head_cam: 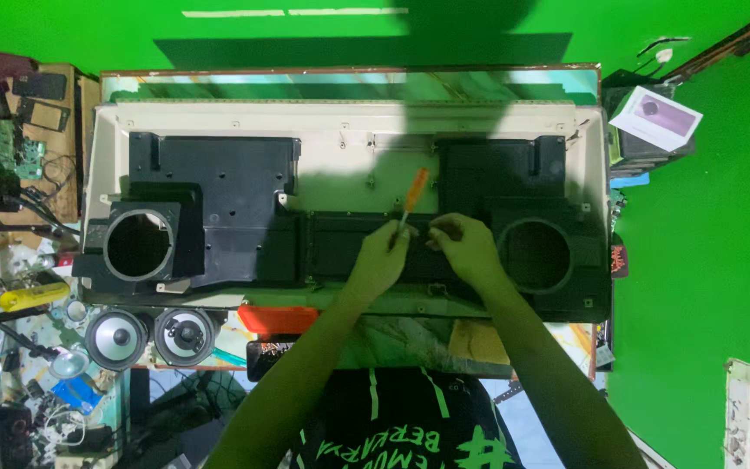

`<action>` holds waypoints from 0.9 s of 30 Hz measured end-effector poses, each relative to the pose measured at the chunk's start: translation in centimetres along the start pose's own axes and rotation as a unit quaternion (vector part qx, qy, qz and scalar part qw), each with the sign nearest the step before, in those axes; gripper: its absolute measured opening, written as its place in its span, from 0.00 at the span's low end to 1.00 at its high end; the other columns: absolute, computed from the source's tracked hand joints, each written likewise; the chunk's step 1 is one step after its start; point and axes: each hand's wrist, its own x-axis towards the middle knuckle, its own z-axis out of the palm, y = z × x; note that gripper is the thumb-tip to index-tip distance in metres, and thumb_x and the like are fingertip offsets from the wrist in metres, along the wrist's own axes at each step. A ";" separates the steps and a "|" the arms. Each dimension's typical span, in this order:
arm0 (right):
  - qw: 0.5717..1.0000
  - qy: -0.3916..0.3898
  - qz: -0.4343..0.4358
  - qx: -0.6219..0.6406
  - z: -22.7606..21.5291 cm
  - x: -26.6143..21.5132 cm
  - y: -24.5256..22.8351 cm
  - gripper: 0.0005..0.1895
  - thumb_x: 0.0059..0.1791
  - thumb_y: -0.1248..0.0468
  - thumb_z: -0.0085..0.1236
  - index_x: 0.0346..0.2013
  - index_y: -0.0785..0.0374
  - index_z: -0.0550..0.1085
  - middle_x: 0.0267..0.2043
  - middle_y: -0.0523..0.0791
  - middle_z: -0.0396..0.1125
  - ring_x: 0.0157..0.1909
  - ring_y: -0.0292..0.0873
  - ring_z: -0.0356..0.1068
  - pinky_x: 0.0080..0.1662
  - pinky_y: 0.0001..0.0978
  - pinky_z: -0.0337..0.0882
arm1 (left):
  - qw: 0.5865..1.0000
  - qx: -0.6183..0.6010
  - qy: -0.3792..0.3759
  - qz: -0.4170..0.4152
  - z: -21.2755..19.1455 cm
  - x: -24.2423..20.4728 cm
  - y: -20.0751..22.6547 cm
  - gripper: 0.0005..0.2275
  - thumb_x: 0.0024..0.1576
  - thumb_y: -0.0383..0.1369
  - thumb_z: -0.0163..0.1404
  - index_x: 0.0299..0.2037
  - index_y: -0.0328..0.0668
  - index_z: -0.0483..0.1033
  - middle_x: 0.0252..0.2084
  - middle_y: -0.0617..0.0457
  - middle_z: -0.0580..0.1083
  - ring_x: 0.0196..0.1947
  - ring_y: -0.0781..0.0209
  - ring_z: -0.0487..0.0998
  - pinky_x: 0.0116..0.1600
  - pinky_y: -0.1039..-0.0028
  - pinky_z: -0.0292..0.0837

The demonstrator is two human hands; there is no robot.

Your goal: The person unscrews and removes internal components from the casing of an instrument using a screwdriver, handling small screws and electronic parts.

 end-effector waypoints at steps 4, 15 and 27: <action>0.996 -0.010 0.006 -0.088 0.4 2.5 0.2 0.11 0.50 0.66 0.59 0.45 0.68 0.78 0.38 0.49 0.77 0.37 0.42 0.78 0.42 0.34 0.77 | 0.987 0.074 0.115 0.085 -1.5 1.4 -1.0 0.09 0.62 0.34 0.52 0.41 0.35 0.76 0.29 0.40 0.74 0.28 0.45 0.77 0.35 0.63 0.71; 0.949 -0.069 -0.063 -0.301 1.9 7.8 1.1 0.14 0.48 0.59 0.63 0.45 0.63 0.81 0.44 0.53 0.76 0.47 0.53 0.77 0.50 0.43 0.74 | 0.945 0.237 0.158 0.159 -2.8 6.0 -4.3 0.08 0.63 0.31 0.49 0.49 0.38 0.74 0.33 0.36 0.76 0.35 0.31 0.77 0.38 0.46 0.71; 0.933 -0.093 -0.003 -0.347 2.7 9.0 0.6 0.13 0.46 0.57 0.64 0.43 0.57 0.83 0.41 0.50 0.77 0.44 0.53 0.77 0.48 0.44 0.75 | 0.948 0.247 0.183 0.076 -2.4 7.5 -6.0 0.10 0.58 0.32 0.49 0.48 0.41 0.73 0.41 0.37 0.76 0.40 0.31 0.77 0.41 0.45 0.72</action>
